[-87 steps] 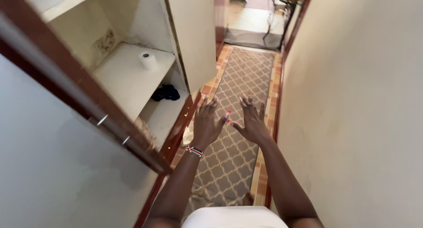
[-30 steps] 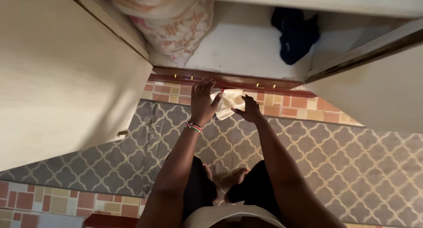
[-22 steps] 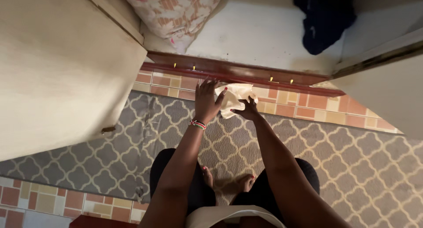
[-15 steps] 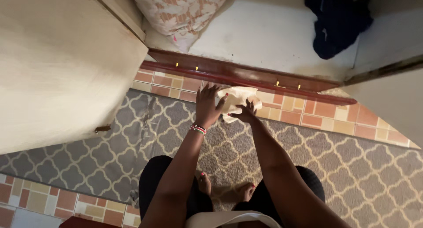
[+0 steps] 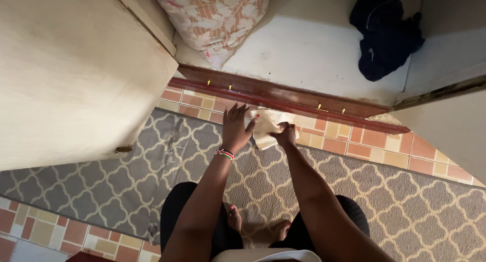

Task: The person picks up several piles of clothes and a yellow cloth from a closet shelf and places them onto a larger pile of clothes in a nearby room.

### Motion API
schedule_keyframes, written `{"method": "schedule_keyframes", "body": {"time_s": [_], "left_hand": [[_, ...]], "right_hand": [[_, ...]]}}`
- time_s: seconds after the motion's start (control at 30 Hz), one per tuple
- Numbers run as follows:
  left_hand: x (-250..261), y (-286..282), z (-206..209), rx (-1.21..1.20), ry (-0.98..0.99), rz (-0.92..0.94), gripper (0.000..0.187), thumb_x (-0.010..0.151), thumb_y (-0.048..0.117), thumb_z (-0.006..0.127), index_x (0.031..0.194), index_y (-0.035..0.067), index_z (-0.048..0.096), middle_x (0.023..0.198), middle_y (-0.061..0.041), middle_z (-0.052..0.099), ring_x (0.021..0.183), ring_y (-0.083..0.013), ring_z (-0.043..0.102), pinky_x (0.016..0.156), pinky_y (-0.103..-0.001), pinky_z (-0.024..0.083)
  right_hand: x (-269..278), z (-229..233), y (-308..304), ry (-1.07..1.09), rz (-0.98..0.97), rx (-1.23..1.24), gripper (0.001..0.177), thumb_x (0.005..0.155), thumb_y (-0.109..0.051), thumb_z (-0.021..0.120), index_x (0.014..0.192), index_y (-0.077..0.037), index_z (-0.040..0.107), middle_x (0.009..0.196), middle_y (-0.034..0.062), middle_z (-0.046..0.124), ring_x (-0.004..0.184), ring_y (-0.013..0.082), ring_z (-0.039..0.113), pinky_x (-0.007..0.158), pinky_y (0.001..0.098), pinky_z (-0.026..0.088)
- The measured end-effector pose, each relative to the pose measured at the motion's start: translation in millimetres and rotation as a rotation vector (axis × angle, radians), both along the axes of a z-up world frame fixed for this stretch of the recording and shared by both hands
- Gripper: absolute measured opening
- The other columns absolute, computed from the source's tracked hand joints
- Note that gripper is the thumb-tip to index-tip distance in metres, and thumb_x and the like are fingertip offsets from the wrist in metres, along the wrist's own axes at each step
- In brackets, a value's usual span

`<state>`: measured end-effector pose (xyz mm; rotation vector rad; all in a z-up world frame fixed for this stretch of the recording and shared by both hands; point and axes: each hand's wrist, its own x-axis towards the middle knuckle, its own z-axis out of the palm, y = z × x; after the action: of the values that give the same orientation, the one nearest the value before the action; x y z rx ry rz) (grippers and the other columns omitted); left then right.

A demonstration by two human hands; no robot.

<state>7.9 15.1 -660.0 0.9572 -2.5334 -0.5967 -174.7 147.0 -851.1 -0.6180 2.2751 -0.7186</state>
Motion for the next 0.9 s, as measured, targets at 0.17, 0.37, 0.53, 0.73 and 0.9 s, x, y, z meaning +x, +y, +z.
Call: {"method": "schedule_keyframes", "body": {"time_s": [0.17, 0.37, 0.53, 0.73, 0.9], "left_hand": [[3, -5, -8, 0.019, -0.006, 0.001, 0.05, 0.101, 0.044, 0.06, 0.134, 0.006, 0.061, 0.144, -0.011, 0.06, 0.146, -0.0315, 0.043, 0.125, -0.057, 0.02], [8, -7, -25, 0.0, -0.056, -0.023, 0.051, 0.099, 0.044, 0.063, 0.136, 0.009, 0.061, 0.146, -0.011, 0.058, 0.146, -0.0314, 0.04, 0.123, -0.058, 0.019], [8, -16, -4, 0.124, -0.571, -0.171, 0.141, 0.055, 0.074, 0.089, 0.157, 0.0, 0.024, 0.165, -0.024, 0.021, 0.153, -0.0496, 0.01, 0.12, -0.068, 0.004], [10, -16, 100, 0.289, -0.54, -0.182, 0.177, 0.03, 0.081, 0.091, 0.16, 0.001, 0.001, 0.168, -0.029, 0.004, 0.15, -0.0585, 0.0, 0.118, -0.074, 0.002], [6, -26, 231, 0.456, -0.353, -0.345, 0.139, 0.046, 0.077, 0.09, 0.149, 0.0, 0.037, 0.158, -0.026, 0.032, 0.138, -0.0468, 0.038, 0.116, -0.058, 0.03]], "right_hand": [[17, -10, -6, 0.056, 0.418, 0.25, 0.08, 0.064, -0.052, 0.102, 0.131, -0.023, 0.069, 0.158, 0.0173, 0.038, 0.147, 0.0395, 0.029, 0.111, 0.0687, 0.017], [19, -8, -2, -0.035, 0.03, -0.075, 0.059, 0.073, -0.051, 0.089, 0.115, -0.011, 0.081, 0.117, 0.012, 0.08, 0.106, 0.0254, 0.076, 0.1, 0.0414, 0.06], [-1, 40, -18, -0.706, -0.032, -0.617, 0.029, 0.084, -0.017, 0.085, 0.103, 0.002, 0.074, 0.099, 0.0124, 0.077, 0.094, 0.024, 0.073, 0.087, 0.0377, 0.061], [-24, 187, -26, -1.298, 0.053, -0.945, 0.014, 0.089, 0.002, 0.069, 0.102, -0.001, 0.064, 0.104, 0.0085, 0.069, 0.102, 0.0196, 0.068, 0.093, 0.0325, 0.057], [-40, 359, -25, -1.47, 0.163, -1.182, 0.016, 0.086, 0.001, 0.059, 0.1, -0.006, 0.058, 0.1, 0.011, 0.065, 0.097, 0.0231, 0.066, 0.086, 0.0333, 0.055]]}}
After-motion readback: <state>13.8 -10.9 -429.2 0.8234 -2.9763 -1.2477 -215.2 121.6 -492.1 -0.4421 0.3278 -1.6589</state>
